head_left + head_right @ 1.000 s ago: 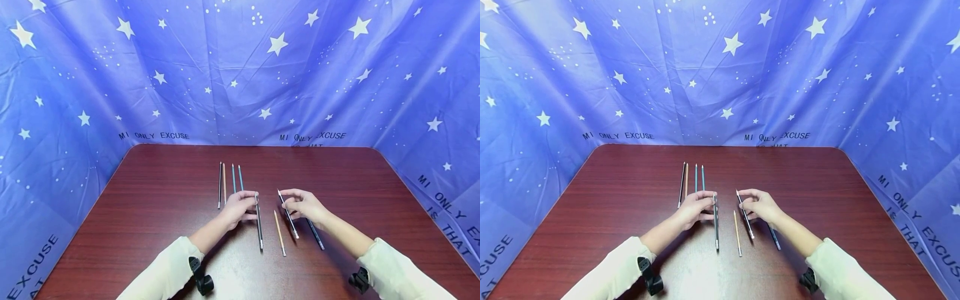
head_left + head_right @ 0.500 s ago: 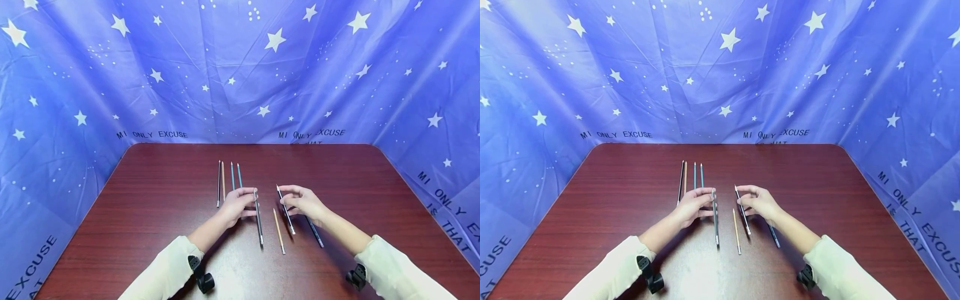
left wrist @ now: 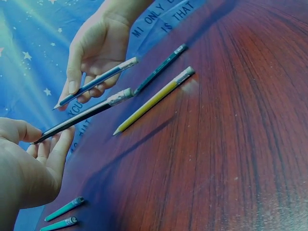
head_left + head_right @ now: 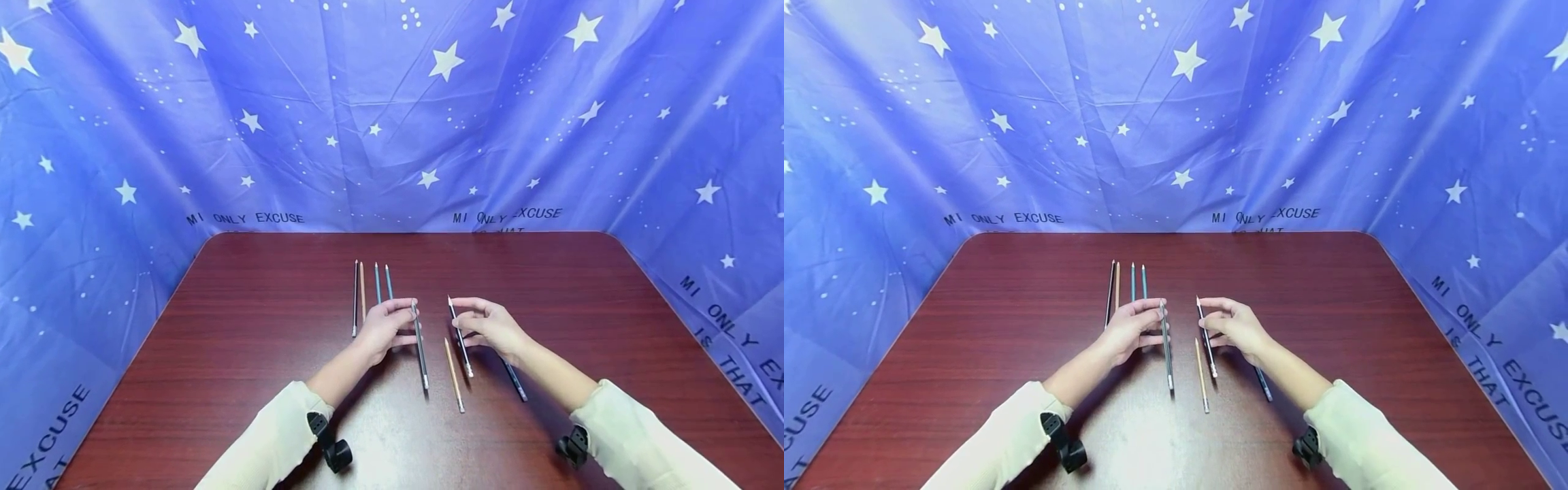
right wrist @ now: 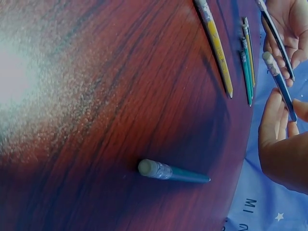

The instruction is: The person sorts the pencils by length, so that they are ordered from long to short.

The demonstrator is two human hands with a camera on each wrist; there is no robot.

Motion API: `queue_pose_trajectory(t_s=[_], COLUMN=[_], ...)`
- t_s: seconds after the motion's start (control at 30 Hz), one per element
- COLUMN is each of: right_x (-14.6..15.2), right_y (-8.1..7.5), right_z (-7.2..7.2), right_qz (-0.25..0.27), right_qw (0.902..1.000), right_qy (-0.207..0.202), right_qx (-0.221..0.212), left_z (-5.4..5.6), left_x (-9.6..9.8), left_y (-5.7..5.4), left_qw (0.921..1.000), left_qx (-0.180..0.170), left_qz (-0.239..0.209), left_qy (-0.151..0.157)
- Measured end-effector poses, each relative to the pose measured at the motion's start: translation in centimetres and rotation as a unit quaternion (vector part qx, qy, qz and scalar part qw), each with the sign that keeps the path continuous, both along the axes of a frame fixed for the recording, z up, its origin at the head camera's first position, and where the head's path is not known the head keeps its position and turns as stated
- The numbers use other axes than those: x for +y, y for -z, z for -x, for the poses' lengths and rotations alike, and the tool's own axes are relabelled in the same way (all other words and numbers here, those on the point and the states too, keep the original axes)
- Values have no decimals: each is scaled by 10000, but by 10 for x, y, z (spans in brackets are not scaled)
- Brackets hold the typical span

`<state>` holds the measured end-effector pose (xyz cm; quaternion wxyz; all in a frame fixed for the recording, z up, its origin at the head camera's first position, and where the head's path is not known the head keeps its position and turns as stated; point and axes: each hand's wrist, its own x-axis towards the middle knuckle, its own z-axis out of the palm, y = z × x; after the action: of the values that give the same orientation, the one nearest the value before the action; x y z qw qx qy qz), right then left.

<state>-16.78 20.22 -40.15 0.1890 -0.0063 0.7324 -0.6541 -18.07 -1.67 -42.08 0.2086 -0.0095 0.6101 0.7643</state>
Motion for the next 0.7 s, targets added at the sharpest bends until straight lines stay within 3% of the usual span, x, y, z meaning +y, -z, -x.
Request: queue_pose_trajectory(t_s=[0.7], right_x=[1], right_y=[-2], right_z=[4], right_qz=[143], right_qw=[9997], right_qy=[179], right_qx=[-13], left_z=[16], left_x=[1], left_y=[-10], left_qw=[9996], left_qx=[-21], left_qz=[137], left_qy=[-233])
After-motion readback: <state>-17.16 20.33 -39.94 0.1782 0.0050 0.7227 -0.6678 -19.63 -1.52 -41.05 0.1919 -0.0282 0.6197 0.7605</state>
